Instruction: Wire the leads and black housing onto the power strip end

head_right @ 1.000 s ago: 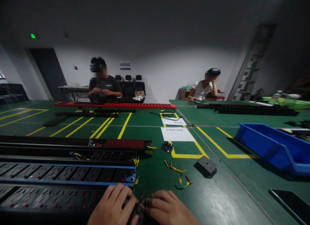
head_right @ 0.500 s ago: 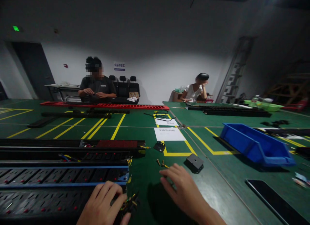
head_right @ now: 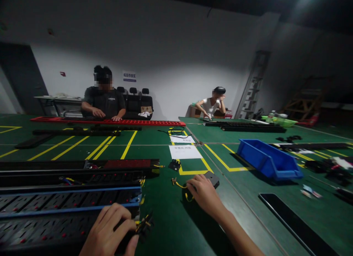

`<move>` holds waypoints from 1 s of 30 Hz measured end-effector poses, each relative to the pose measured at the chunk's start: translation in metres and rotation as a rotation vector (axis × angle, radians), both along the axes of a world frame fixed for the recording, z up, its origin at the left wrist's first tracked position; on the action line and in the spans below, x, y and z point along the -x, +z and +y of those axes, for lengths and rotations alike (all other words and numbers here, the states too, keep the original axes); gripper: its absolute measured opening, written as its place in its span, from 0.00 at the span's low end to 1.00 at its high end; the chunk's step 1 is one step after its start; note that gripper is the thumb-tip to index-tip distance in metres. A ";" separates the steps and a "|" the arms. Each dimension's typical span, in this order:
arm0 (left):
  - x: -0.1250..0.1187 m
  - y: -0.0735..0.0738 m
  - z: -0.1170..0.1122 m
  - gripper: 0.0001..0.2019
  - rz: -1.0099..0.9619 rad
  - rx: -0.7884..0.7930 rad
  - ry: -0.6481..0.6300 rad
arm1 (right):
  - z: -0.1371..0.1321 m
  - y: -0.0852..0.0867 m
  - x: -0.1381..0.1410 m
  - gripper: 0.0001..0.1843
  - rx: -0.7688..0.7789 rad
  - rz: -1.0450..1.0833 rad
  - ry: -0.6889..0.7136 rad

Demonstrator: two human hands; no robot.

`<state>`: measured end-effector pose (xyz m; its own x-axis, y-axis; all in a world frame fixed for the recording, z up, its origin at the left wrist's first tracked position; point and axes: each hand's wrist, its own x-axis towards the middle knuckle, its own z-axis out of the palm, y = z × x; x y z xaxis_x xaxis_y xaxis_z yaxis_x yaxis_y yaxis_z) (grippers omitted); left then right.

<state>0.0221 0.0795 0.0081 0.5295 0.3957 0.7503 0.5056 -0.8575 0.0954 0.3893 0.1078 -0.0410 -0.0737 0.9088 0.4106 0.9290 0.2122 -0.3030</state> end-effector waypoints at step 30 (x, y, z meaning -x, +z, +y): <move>-0.005 0.012 -0.004 0.10 -0.035 0.077 -0.092 | 0.022 0.048 0.040 0.11 0.183 -0.015 0.063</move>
<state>0.0267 0.0754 0.0203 0.5400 0.4037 0.7386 0.4206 -0.8895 0.1786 0.3492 0.1296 0.0067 -0.1380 0.9615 0.2377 0.9205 0.2131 -0.3276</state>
